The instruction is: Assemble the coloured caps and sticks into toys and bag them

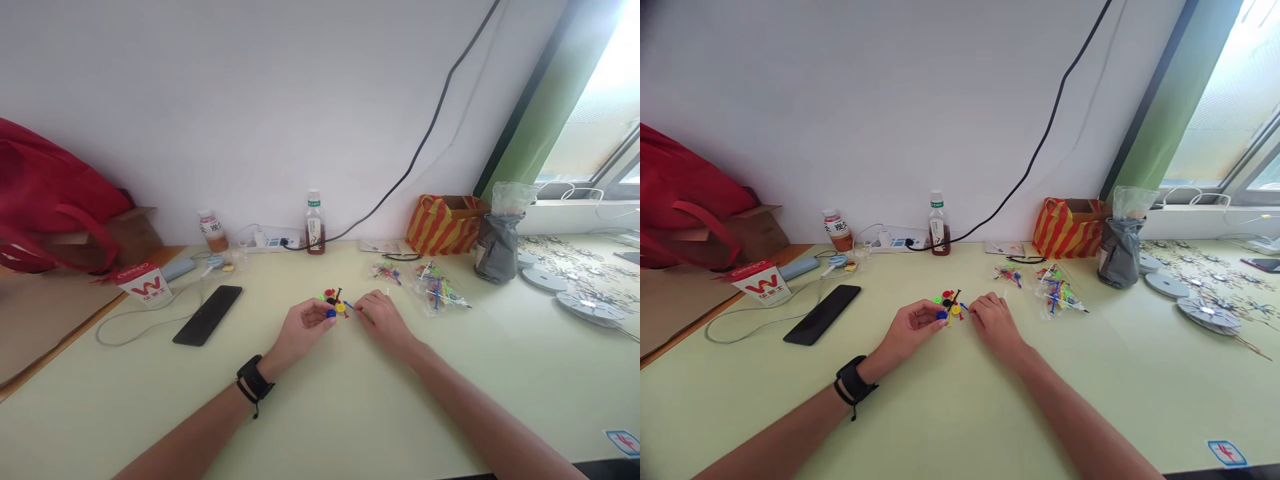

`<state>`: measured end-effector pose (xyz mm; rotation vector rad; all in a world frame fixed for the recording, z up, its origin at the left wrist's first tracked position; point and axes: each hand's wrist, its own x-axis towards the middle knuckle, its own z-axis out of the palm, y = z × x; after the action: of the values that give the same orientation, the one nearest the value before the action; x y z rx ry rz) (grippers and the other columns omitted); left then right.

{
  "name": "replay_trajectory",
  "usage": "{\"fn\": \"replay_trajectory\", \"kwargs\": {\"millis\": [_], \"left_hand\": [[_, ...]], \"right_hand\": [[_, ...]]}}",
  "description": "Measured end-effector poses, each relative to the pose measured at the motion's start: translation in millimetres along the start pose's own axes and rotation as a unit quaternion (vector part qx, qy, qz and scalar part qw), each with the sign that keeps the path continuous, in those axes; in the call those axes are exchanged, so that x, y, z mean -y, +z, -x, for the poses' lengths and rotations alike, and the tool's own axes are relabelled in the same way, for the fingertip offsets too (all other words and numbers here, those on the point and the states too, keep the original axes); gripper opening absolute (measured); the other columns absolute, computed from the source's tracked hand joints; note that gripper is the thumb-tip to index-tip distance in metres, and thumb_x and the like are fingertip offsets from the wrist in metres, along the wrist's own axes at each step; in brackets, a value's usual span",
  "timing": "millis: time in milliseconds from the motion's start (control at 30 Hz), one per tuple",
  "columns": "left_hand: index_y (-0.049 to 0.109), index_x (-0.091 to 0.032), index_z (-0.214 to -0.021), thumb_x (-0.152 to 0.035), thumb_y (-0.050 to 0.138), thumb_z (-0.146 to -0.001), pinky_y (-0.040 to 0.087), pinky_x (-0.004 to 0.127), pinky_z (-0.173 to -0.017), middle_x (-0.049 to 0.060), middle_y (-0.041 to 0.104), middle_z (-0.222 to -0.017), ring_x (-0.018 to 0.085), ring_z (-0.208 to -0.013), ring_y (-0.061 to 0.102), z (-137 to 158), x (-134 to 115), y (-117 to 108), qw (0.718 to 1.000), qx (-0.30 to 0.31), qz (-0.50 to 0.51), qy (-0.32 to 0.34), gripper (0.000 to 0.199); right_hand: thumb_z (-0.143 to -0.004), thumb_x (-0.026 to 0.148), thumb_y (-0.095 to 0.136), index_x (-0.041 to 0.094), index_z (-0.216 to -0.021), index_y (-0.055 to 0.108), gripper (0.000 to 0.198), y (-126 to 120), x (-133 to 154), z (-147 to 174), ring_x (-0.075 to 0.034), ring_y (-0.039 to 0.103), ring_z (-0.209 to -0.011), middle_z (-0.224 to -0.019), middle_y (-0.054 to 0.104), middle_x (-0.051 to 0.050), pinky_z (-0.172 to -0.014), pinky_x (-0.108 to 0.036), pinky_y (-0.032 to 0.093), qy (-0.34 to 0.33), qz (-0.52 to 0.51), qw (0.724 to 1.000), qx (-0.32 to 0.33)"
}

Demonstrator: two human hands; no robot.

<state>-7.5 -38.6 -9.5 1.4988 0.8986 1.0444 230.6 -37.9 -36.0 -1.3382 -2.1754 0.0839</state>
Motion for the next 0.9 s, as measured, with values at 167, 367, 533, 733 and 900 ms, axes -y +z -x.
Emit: {"fn": "replay_trajectory", "kwargs": {"millis": [167,367,533,733,900], "left_hand": [[0.07,-0.016,-0.09,-0.036,0.09,-0.072,0.063,0.035,-0.088,0.009,0.079,-0.099,0.022,-0.092,0.077,1.3,-5.4,2.2,0.999,-0.019,0.025,-0.025,0.033],[0.069,-0.017,-0.096,-0.035,0.09,-0.072,0.063,0.035,-0.087,0.008,0.078,-0.104,0.023,-0.094,0.077,1.7,-2.5,2.1,0.999,-0.012,0.025,-0.023,0.037],[0.069,-0.017,-0.101,-0.034,0.09,-0.074,0.062,0.039,-0.094,0.009,0.077,-0.105,0.024,-0.1,0.076,0.8,3.6,1.0,0.999,0.003,0.034,-0.01,0.039],[0.07,-0.017,-0.104,-0.036,0.088,-0.077,0.06,0.043,-0.099,0.01,0.078,-0.106,0.026,-0.103,0.076,3.8,-3.9,3.7,0.999,0.018,0.038,-0.004,0.037],[0.071,-0.017,-0.103,-0.035,0.088,-0.077,0.06,0.043,-0.099,0.011,0.077,-0.108,0.025,-0.103,0.075,6.2,-9.5,5.5,0.999,0.024,0.036,-0.001,0.036]], "right_hand": [[-0.1,0.018,0.048,0.023,-0.1,0.064,0.016,-3.6,0.7,0.4,-0.025,0.063,-0.099,-0.1,0.073,-0.007,-0.09,-0.041,0.048,0.013,-0.061,0.997,-0.053],[-0.098,0.023,0.053,0.025,-0.127,0.063,0.031,-10.9,9.0,-0.9,-0.022,0.065,-0.099,-0.103,0.07,-0.007,-0.089,-0.039,0.053,0.032,-0.181,0.978,-0.094],[-0.095,0.037,0.063,0.023,-0.095,0.07,0.016,-19.5,23.0,-2.2,-0.02,0.067,-0.086,-0.094,0.069,-0.006,-0.08,-0.036,0.056,0.062,-0.279,0.955,-0.08],[-0.094,0.054,0.064,0.022,-0.091,0.063,0.032,-25.8,36.7,-2.0,-0.019,0.067,-0.082,-0.088,0.068,-0.004,-0.077,-0.033,0.056,0.108,-0.412,0.904,-0.048],[-0.102,0.052,0.05,0.023,-0.102,0.061,0.031,-28.9,43.1,0.3,-0.016,0.056,-0.069,-0.076,0.059,0.0,-0.065,-0.029,0.047,0.091,-0.403,0.911,0.001]]}}
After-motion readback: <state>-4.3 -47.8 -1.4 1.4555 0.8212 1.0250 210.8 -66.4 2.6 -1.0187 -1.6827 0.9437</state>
